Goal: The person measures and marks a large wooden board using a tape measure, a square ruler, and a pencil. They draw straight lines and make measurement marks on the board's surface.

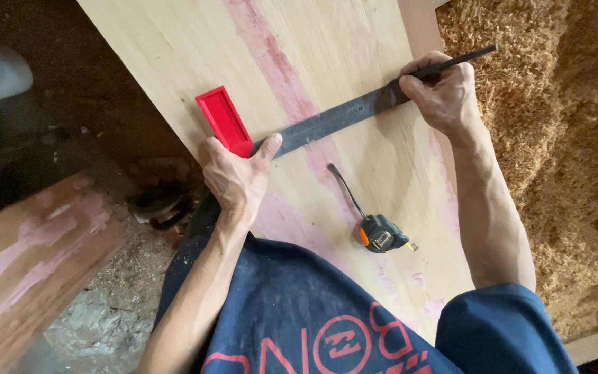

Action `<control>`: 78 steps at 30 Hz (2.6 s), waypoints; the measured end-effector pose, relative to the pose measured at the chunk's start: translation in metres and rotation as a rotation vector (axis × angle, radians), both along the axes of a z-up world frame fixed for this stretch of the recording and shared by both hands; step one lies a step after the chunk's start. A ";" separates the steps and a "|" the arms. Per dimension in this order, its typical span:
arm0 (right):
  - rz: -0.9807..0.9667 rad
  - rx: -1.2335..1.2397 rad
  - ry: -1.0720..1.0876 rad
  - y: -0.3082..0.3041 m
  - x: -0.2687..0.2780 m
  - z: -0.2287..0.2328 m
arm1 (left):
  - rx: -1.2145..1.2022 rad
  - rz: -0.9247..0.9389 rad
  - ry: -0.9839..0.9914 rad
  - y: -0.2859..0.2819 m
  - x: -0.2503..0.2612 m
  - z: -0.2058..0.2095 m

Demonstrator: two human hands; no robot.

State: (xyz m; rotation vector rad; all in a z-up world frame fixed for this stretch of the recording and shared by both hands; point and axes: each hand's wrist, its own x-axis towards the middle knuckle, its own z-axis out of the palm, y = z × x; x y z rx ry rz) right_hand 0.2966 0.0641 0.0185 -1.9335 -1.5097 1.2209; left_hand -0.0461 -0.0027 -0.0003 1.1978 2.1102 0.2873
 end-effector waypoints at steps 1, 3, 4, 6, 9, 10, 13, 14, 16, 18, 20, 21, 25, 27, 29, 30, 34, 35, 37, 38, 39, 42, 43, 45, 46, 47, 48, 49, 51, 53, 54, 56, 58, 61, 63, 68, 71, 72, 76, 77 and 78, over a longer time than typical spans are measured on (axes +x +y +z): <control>0.002 0.002 -0.006 0.000 0.000 0.000 | -0.010 -0.001 -0.002 0.000 0.000 0.000; 0.014 0.015 -0.013 0.000 -0.001 0.000 | -0.013 -0.003 0.003 0.001 0.001 0.000; 0.020 0.022 -0.016 0.000 -0.001 0.001 | -0.014 -0.004 0.005 0.001 0.001 0.001; -0.010 0.026 0.047 0.000 -0.002 0.000 | -0.015 -0.006 0.013 0.001 0.001 0.001; 0.008 0.004 -0.022 -0.001 -0.001 -0.001 | -0.014 -0.001 -0.011 0.000 0.000 0.000; 0.025 -0.005 -0.072 0.000 0.000 -0.001 | -0.011 0.002 -0.025 0.000 -0.001 -0.001; 0.020 0.020 -0.021 0.000 0.002 -0.002 | -0.034 0.006 -0.035 -0.001 -0.001 -0.002; 0.013 0.035 0.018 0.000 0.003 -0.003 | -0.020 -0.001 -0.020 -0.002 -0.001 -0.003; -0.002 0.064 0.095 0.001 0.005 -0.003 | 0.010 -0.016 0.011 -0.003 -0.003 -0.004; -0.144 0.050 0.203 0.001 0.006 -0.005 | 0.004 -0.005 0.028 -0.005 -0.010 -0.003; -0.211 0.055 0.276 0.000 0.007 -0.008 | -0.025 0.014 0.044 -0.009 -0.021 -0.003; -0.208 0.067 0.294 -0.002 0.008 -0.010 | -0.050 0.027 0.053 -0.011 -0.028 -0.003; -0.273 0.092 0.518 -0.007 0.008 -0.017 | -0.018 0.021 0.090 -0.018 -0.041 -0.007; -0.295 0.087 0.498 -0.007 0.008 -0.020 | 0.018 0.029 0.081 -0.019 -0.043 -0.007; -0.304 0.090 0.489 -0.007 0.010 -0.020 | 0.012 0.036 0.074 -0.019 -0.040 -0.006; -0.302 0.096 0.494 -0.008 0.011 -0.020 | -0.011 0.039 0.075 -0.019 -0.039 -0.004; -0.293 0.113 0.500 -0.009 0.007 -0.022 | -0.041 0.051 0.016 -0.015 -0.036 0.003; -0.298 0.115 0.516 -0.008 0.006 -0.022 | -0.031 0.052 0.016 -0.013 -0.036 0.003; -0.312 0.118 0.544 -0.009 0.006 -0.020 | -0.015 0.052 0.015 -0.012 -0.035 0.003; -0.298 0.116 0.506 -0.010 0.007 -0.019 | -0.040 0.054 -0.003 -0.011 -0.034 0.003; -0.284 0.114 0.469 -0.010 0.008 -0.019 | -0.064 0.056 -0.021 -0.011 -0.035 0.002; -0.282 0.100 0.422 -0.011 0.010 -0.021 | -0.035 0.044 -0.019 -0.012 -0.035 -0.001; -0.288 0.094 0.419 -0.011 0.011 -0.022 | -0.008 0.038 -0.009 -0.012 -0.035 -0.001; -0.274 0.132 0.467 -0.011 0.011 -0.025 | -0.006 0.040 -0.017 -0.013 -0.036 -0.003; -0.267 0.150 0.490 -0.011 0.011 -0.025 | -0.005 0.040 -0.022 -0.013 -0.036 -0.003; -0.266 0.152 0.473 -0.011 0.011 -0.025 | 0.001 0.042 -0.018 -0.014 -0.036 -0.004; -0.265 0.154 0.455 -0.011 0.011 -0.024 | 0.006 0.043 -0.015 -0.014 -0.036 -0.004; -0.264 0.155 0.438 -0.010 0.010 -0.023 | 0.012 0.045 -0.011 -0.014 -0.036 -0.004; -0.182 0.125 0.383 -0.007 0.007 -0.019 | 0.004 0.062 -0.032 -0.014 -0.036 -0.003; -0.079 0.114 0.310 -0.004 0.000 -0.016 | -0.004 0.068 -0.031 -0.014 -0.036 -0.003; -0.017 0.119 0.264 -0.003 -0.004 -0.016 | -0.007 0.064 -0.022 -0.014 -0.036 -0.003; 0.059 0.098 0.168 -0.001 -0.012 -0.015 | -0.016 0.059 -0.008 -0.014 -0.035 -0.003; 0.090 0.045 0.071 0.001 -0.019 -0.013 | -0.027 0.058 0.003 -0.014 -0.035 -0.003; 0.115 0.020 0.005 0.005 -0.027 -0.011 | -0.034 0.043 0.044 -0.014 -0.035 -0.003; 0.115 0.009 0.001 0.006 -0.029 -0.010 | -0.019 0.052 0.037 -0.013 -0.035 -0.004; 0.129 0.022 -0.025 0.004 -0.027 -0.010 | -0.016 0.046 0.028 -0.015 -0.035 -0.006; 0.160 0.035 -0.073 0.006 -0.028 -0.009 | -0.019 0.056 -0.007 -0.015 -0.035 -0.006; 0.152 0.023 -0.075 0.006 -0.028 -0.008 | -0.011 0.055 -0.003 -0.016 -0.035 -0.006; 0.157 0.044 -0.063 0.007 -0.029 -0.005 | 0.005 0.037 0.017 -0.017 -0.035 -0.007; 0.158 0.052 -0.057 0.007 -0.029 -0.005 | 0.011 0.033 0.027 -0.017 -0.035 -0.008; 0.160 0.060 -0.050 0.007 -0.029 -0.005 | 0.016 0.029 0.036 -0.017 -0.035 -0.008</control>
